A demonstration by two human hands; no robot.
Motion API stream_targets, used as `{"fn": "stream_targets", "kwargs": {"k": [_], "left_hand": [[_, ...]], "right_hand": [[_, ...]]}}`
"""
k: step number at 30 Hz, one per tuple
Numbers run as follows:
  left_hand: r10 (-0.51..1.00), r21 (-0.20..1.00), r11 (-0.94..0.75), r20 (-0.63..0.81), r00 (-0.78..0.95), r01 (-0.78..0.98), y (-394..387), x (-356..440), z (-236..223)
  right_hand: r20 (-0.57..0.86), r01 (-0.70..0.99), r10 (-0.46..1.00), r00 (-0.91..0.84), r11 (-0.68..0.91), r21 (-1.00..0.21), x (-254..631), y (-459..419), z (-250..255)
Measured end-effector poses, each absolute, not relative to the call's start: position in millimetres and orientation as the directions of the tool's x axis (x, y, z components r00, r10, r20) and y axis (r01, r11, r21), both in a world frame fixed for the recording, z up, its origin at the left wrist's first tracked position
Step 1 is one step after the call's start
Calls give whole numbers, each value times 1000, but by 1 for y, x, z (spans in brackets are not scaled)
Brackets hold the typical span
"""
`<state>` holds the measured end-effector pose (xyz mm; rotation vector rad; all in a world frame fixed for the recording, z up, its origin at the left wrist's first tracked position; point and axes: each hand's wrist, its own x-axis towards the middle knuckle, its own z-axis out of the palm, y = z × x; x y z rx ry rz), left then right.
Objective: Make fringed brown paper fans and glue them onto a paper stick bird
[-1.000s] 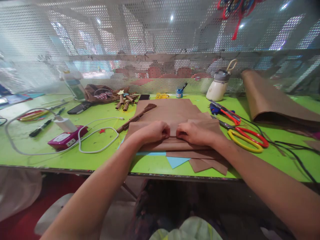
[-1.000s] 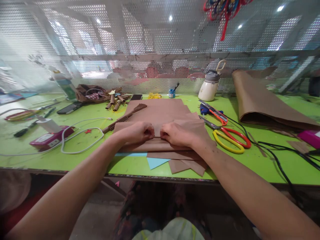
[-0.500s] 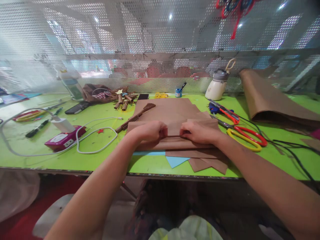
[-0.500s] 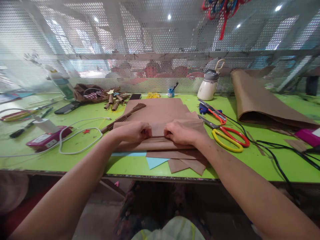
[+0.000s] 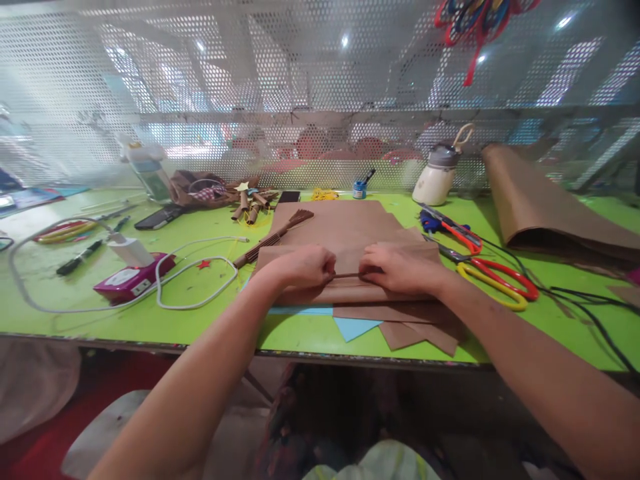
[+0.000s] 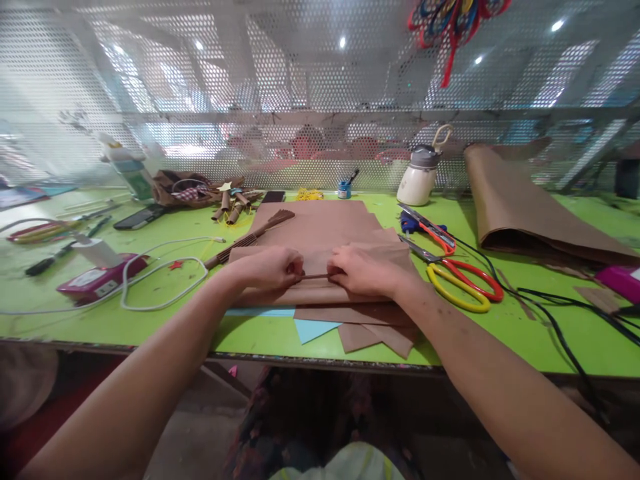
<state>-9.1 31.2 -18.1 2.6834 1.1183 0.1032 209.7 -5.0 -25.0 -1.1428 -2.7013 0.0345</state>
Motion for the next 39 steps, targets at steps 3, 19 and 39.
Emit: {"fn": "stream_targets", "kwargs": {"k": [3, 19, 39], "left_hand": [[688, 205, -713, 24, 725, 670, 30, -8, -18], [678, 636, -556, -27, 735, 535, 32, -9, -2], [671, 826, -372, -77, 737, 424, 27, -9, -7]], "right_hand": [[206, 724, 746, -633, 665, -185, 205, 0, -28], [458, 699, 580, -673, 701, 140, 197, -20, -18], [580, 580, 593, -559, 779, -238, 198, -20, -22]]}}
